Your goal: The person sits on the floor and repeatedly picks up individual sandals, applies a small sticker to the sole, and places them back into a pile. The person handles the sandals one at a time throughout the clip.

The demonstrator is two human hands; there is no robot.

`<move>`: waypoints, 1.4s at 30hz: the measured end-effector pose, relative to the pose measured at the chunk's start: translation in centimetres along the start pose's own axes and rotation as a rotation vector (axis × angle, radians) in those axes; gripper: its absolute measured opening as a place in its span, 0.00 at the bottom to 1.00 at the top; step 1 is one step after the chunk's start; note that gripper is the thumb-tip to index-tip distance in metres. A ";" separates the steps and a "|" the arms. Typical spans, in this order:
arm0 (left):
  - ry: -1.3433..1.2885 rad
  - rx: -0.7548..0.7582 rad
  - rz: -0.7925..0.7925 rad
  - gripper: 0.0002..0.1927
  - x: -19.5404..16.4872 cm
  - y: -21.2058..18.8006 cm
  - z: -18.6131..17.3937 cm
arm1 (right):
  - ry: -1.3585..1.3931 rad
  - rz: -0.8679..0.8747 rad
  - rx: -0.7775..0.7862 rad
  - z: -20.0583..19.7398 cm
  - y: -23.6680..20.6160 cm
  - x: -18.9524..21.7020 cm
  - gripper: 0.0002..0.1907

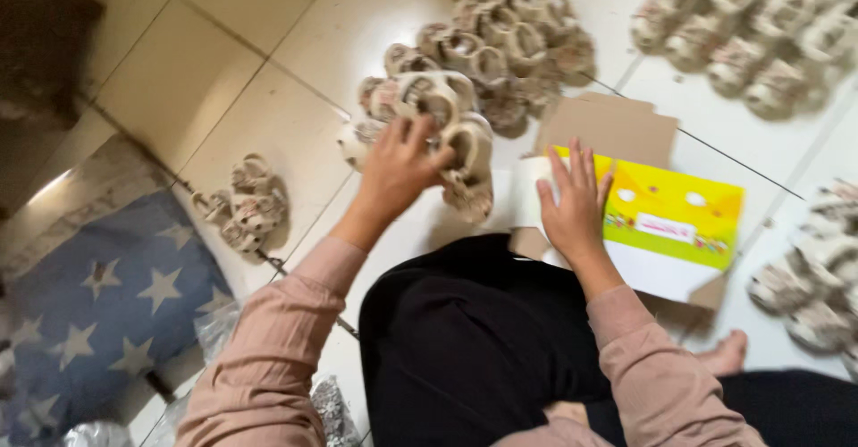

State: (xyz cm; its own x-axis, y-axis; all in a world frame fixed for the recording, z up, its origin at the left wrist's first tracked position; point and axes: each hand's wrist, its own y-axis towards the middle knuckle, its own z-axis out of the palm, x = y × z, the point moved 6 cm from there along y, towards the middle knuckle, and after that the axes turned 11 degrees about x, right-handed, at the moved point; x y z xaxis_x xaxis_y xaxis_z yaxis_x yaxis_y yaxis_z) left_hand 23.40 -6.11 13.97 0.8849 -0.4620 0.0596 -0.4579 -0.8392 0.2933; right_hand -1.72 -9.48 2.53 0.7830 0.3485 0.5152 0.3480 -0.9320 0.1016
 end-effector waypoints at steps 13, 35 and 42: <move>0.023 0.075 0.779 0.14 -25.9 10.1 5.5 | 0.261 0.093 0.047 -16.9 -12.6 -9.2 0.31; -0.864 0.069 -0.043 0.26 -27.5 6.4 4.4 | 1.919 0.334 0.043 -12.8 -13.5 -20.0 0.28; -0.946 0.057 -0.130 0.25 -25.9 5.5 4.8 | 1.846 0.251 0.069 -14.3 -13.5 -15.6 0.27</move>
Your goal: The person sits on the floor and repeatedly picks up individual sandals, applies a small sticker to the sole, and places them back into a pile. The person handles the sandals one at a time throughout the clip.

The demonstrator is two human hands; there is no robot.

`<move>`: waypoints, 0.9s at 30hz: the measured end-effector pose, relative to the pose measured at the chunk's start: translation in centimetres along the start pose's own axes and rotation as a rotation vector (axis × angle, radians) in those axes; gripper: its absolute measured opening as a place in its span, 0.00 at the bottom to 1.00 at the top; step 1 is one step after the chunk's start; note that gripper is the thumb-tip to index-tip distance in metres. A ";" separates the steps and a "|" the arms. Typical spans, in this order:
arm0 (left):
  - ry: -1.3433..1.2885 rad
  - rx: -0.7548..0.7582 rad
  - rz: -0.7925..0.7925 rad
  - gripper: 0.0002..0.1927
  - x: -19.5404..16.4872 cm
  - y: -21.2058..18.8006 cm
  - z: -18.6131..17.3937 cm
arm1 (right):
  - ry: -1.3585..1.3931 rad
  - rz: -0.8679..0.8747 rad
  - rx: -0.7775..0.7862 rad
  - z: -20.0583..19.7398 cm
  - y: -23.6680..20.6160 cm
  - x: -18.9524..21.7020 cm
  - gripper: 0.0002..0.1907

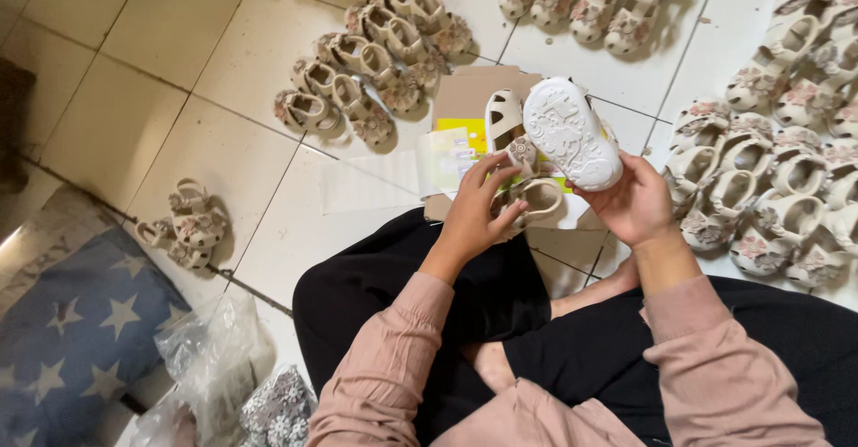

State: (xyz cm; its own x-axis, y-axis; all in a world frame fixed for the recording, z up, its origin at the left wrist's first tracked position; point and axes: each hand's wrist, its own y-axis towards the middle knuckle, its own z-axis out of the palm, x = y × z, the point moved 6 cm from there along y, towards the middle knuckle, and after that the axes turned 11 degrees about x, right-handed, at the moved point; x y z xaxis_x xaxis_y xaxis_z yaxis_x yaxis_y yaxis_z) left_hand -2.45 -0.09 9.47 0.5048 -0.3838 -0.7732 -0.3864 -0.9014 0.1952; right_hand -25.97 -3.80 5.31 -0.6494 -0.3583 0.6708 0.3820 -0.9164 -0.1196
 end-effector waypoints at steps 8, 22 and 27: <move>-0.570 -0.134 -0.111 0.32 5.5 -2.0 -2.0 | -0.643 -0.051 0.055 6.0 1.0 -5.0 0.13; -1.563 -0.545 -0.218 0.36 12.5 -5.0 -10.5 | -1.950 -0.046 -0.172 14.7 9.0 -6.4 0.21; -1.633 -0.485 -0.229 0.36 14.1 -2.2 -8.5 | -2.119 -0.079 -0.277 13.0 9.5 -5.2 0.20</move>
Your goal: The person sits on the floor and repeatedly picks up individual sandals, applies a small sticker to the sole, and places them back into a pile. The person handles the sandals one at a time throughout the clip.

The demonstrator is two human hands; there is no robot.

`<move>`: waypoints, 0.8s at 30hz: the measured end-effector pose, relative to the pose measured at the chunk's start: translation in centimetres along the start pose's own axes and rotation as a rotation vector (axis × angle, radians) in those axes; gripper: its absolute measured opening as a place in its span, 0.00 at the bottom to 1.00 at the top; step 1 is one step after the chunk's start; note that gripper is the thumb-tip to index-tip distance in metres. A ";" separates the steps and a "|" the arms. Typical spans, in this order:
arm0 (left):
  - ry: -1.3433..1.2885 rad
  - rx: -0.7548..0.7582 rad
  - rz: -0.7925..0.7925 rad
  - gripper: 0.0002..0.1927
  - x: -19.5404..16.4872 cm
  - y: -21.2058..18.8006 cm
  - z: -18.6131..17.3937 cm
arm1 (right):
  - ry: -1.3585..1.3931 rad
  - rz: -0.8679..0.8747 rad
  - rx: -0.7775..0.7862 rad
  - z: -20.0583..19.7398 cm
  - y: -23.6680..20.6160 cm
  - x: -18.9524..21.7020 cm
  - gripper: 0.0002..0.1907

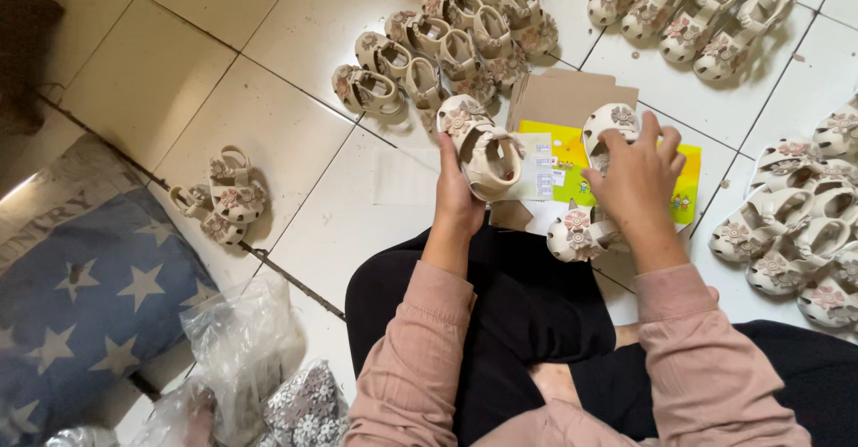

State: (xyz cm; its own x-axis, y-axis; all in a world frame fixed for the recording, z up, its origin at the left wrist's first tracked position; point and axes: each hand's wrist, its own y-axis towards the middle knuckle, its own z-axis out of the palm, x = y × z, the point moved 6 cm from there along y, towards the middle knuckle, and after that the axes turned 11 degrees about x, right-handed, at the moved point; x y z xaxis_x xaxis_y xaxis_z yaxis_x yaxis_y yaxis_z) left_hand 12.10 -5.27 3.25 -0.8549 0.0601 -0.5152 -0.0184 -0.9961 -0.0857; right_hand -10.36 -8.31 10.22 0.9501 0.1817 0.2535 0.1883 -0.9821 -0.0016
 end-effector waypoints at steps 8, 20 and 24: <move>0.041 -0.103 -0.075 0.37 3.1 2.5 -3.3 | 0.196 -0.150 0.059 8.2 4.5 1.5 0.11; 0.109 -0.179 -0.139 0.38 7.1 4.2 -6.0 | 0.281 -0.131 0.020 8.2 4.2 1.3 0.07; 0.110 -0.160 -0.137 0.38 7.0 3.9 -5.9 | 0.299 -0.162 -0.010 7.4 3.7 1.8 0.06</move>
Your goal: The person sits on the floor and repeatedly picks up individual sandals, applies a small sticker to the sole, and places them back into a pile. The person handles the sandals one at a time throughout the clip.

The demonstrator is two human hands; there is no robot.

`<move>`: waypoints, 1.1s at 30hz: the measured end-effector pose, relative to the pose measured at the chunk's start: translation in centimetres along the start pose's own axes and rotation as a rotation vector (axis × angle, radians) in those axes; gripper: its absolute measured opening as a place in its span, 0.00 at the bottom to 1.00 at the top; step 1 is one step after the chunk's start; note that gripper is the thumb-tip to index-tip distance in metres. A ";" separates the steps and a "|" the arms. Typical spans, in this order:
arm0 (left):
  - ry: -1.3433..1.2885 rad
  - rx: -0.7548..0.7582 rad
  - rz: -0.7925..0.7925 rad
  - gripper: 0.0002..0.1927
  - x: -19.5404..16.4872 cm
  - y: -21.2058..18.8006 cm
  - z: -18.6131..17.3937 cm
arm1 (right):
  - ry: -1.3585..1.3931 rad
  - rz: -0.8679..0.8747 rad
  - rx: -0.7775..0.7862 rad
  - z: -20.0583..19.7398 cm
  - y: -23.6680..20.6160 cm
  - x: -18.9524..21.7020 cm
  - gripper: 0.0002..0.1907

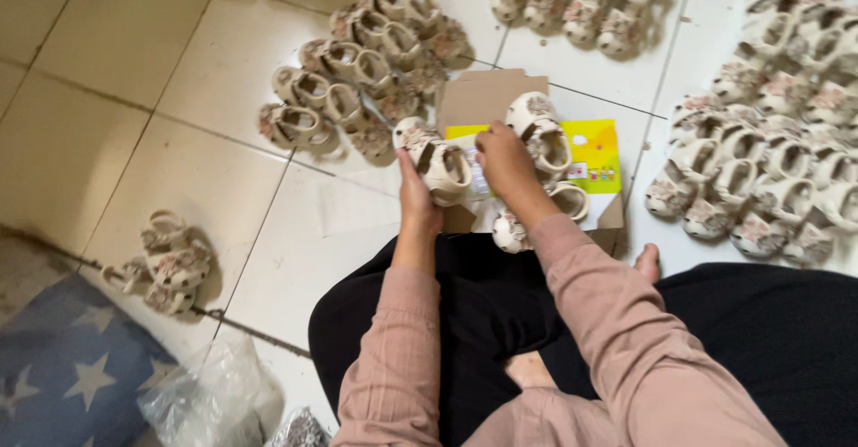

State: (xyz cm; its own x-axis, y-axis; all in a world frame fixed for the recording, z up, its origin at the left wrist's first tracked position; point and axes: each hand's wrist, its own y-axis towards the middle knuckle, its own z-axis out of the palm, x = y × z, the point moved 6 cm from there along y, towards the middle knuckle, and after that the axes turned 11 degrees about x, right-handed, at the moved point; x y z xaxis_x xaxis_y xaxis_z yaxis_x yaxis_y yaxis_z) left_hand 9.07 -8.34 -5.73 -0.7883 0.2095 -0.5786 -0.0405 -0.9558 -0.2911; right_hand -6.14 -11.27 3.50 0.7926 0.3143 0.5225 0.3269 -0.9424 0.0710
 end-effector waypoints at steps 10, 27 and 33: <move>0.037 -0.005 -0.003 0.38 -1.1 -1.4 1.4 | 0.030 0.056 -0.030 -0.9 -0.4 0.6 0.08; 0.066 -0.017 0.013 0.38 -1.0 -1.2 1.3 | 0.045 0.099 -0.056 -0.6 -0.1 0.1 0.03; 0.053 0.001 0.036 0.37 -1.0 -1.0 1.2 | 0.028 0.129 -0.007 -0.4 0.0 0.0 0.04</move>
State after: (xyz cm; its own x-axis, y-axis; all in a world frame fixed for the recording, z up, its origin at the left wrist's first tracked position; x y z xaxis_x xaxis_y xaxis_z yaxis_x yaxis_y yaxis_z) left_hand 9.13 -7.85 -3.93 -0.7557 0.1856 -0.6281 -0.0135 -0.9632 -0.2684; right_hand -6.35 -11.30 3.87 0.8130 0.1872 0.5513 0.2197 -0.9756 0.0074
